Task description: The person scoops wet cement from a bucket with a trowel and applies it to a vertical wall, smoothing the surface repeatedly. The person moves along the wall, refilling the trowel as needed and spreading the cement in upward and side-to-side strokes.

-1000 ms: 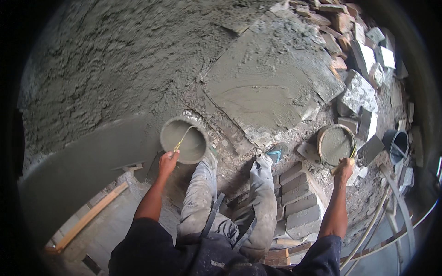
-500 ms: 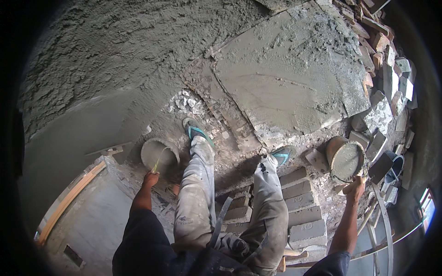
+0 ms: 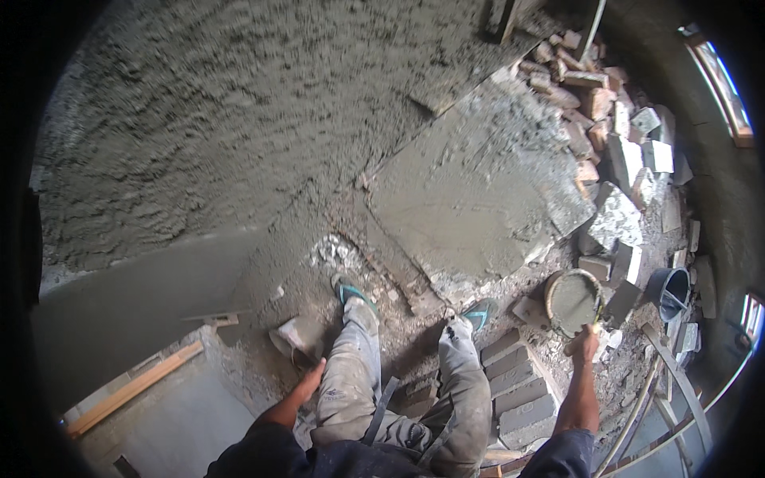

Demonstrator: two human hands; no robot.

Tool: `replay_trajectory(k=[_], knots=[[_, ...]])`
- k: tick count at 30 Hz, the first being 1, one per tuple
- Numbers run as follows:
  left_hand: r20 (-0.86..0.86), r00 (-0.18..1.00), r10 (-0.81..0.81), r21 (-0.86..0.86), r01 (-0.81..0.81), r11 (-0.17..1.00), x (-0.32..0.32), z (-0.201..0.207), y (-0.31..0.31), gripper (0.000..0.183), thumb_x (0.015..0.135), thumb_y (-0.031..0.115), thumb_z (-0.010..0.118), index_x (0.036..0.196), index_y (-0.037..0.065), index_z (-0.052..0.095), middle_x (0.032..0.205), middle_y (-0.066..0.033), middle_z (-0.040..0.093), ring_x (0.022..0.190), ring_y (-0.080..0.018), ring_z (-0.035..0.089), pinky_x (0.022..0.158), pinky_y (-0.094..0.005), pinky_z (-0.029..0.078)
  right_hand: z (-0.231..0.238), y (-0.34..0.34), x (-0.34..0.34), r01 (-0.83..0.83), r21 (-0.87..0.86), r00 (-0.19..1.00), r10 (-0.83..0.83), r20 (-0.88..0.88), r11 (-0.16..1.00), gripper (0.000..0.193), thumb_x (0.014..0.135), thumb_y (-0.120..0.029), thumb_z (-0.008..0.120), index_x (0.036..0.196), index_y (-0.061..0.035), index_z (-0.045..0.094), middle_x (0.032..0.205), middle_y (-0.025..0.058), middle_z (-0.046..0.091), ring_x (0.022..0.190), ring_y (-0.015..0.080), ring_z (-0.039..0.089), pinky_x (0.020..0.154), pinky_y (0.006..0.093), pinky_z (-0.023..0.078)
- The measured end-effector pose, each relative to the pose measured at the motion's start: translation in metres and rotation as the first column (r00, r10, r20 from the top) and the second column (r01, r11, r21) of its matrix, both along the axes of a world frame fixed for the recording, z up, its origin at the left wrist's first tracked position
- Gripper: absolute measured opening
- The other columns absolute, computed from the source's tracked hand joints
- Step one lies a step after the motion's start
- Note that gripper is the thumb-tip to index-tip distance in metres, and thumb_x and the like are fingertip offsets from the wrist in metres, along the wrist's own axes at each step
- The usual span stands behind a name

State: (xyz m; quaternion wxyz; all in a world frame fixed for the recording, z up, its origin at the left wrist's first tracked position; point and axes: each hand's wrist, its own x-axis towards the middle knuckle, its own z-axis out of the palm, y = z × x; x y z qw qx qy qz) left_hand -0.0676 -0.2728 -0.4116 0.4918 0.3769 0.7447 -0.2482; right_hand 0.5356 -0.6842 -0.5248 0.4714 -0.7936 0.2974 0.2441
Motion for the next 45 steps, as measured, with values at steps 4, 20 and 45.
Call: replay_trajectory(k=[4, 20, 45], knots=[[0.151, 0.965, -0.215, -0.04, 0.223, 0.974, 0.022, 0.04, -0.004, 0.084, 0.079, 0.064, 0.052, 0.134, 0.002, 0.038, 0.133, -0.0221, 0.043, 0.123, -0.0306, 0.042, 0.099, -0.0374, 0.035, 0.027, 0.024, -0.015, -0.127, -0.062, 0.991, 0.124, -0.047, 0.99, 0.033, 0.072, -0.028, 0.063, 0.089, -0.0005, 0.059, 0.075, 0.0108, 0.057, 0.061, 0.0232, 0.056, 0.057, 0.0349, 0.045], [0.175, 0.84, -0.514, -0.072, 0.532, 0.844, 0.047, 0.09, -0.007, 0.095, 0.068, 0.064, 0.062, 0.139, 0.009, 0.031, 0.132, -0.024, 0.044, 0.124, -0.036, 0.042, 0.101, -0.0384, 0.034, 0.21, 0.25, -0.073, -0.477, 0.121, 0.876, 0.482, -0.013, 0.871, 0.028, 0.069, -0.02, 0.061, 0.087, 0.001, 0.055, 0.068, 0.0061, 0.053, 0.057, 0.0159, 0.048, 0.051, 0.0314, 0.039], [0.094, 0.843, -0.529, 0.469, 0.431, 0.771, 0.012, 0.047, 0.035, 0.056, 0.075, 0.032, 0.067, 0.116, 0.0, 0.046, 0.112, -0.0256, 0.051, 0.105, -0.0412, 0.049, 0.088, -0.0439, 0.041, 0.007, 0.451, -0.001, -0.544, -0.462, 0.649, 0.7, 0.297, 0.7, 0.038, 0.075, -0.029, 0.059, 0.096, 0.002, 0.057, 0.093, 0.0229, 0.058, 0.087, 0.0365, 0.056, 0.077, 0.0426, 0.044]])
